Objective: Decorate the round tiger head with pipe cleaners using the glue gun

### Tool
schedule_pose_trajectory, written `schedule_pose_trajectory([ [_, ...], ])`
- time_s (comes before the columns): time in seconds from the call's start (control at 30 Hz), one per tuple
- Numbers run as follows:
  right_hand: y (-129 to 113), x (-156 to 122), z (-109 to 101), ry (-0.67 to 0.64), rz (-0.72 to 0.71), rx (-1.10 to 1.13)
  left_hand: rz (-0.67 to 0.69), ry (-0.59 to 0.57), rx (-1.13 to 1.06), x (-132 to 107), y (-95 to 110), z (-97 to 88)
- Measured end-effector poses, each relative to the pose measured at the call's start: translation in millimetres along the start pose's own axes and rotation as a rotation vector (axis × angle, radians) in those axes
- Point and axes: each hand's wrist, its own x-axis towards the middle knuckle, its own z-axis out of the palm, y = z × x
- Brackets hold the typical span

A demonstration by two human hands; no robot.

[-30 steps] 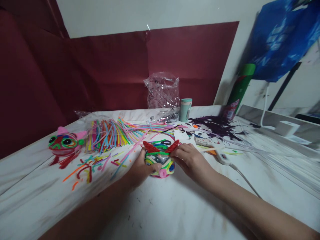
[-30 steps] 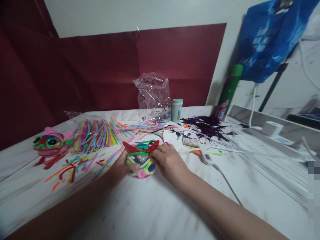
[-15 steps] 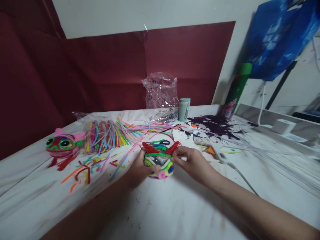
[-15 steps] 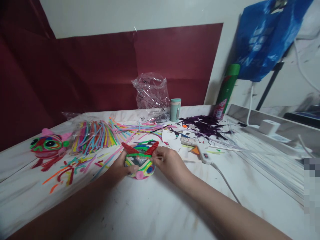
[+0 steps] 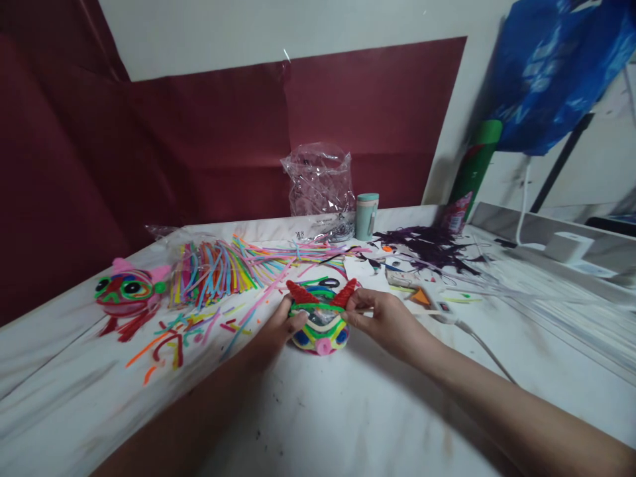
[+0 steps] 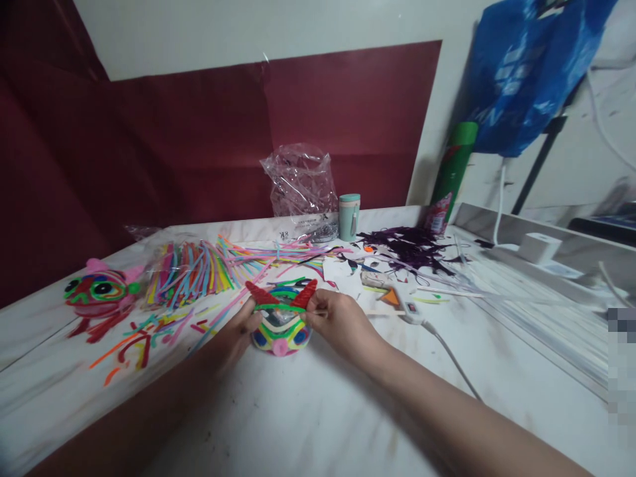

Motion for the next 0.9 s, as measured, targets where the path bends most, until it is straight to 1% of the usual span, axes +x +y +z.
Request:
schedule_pose_trajectory([
  [0.07, 0.8, 0.3, -0.1, 0.002, -0.004, -0.003, 0.042, 0.011, -0.070, -0.5, 0.8, 2.8],
  [0.13, 2.0, 0.5, 0.1, 0.009, -0.012, 0.003, 0.046, 0.016, -0.100, -1.4, 2.1, 5.4],
  [0.23, 3.2, 0.6, 0.3, 0.010, -0.018, 0.017, -0.015, 0.055, -0.041, -2.9, 4.0, 6.6],
  [0.3, 2.7, 0.5, 0.0, 0.007, -0.015, 0.015, -0.043, 0.059, 0.015, -3.3, 4.5, 5.7],
  [0.47, -1.2, -0.1, -1.5, -0.005, 0.003, -0.017, -0.031, 0.047, 0.037, -1.9, 4.1, 3.4],
  [0.57, -2.2, -1.0, -2.8, -0.001, -0.015, -0.097, -0.019, 0.068, 0.059, -1.4, 2.8, 3.1],
  [0.6, -2.7, -1.8, -3.4, 0.032, -0.056, -0.158, -0.011, 0.078, 0.069, -1.3, 1.9, 3.0],
  [0.63, -3.5, -3.0, -4.0, 0.095, -0.124, -0.242, -0.005, 0.087, 0.073, -1.3, 0.8, 2.9],
  [0.67, -4.9, -4.6, -4.7, 0.178, -0.219, -0.337, 0.000, 0.096, 0.073, -1.2, -0.5, 2.8],
  [0.73, -9.6, -8.8, -5.5, 0.353, -0.458, -0.494, 0.009, 0.110, 0.057, -1.2, -3.0, 2.8],
  [0.77, -12.5, -11.1, -5.3, 0.398, -0.575, -0.525, 0.012, 0.117, 0.049, -1.3, -3.9, 3.2],
  [0.8, -15.4, -13.3, -4.7, 0.398, -0.664, -0.522, 0.017, 0.126, 0.048, -1.3, -4.4, 3.7],
  [0.83, -17.7, -15.1, -3.5, 0.358, -0.720, -0.502, 0.026, 0.140, 0.054, -1.4, -4.5, 4.5],
  [0.9, -19.7, -17.1, 0.4, 0.236, -0.741, -0.477, 0.043, 0.168, 0.076, -1.6, -3.7, 6.4],
])
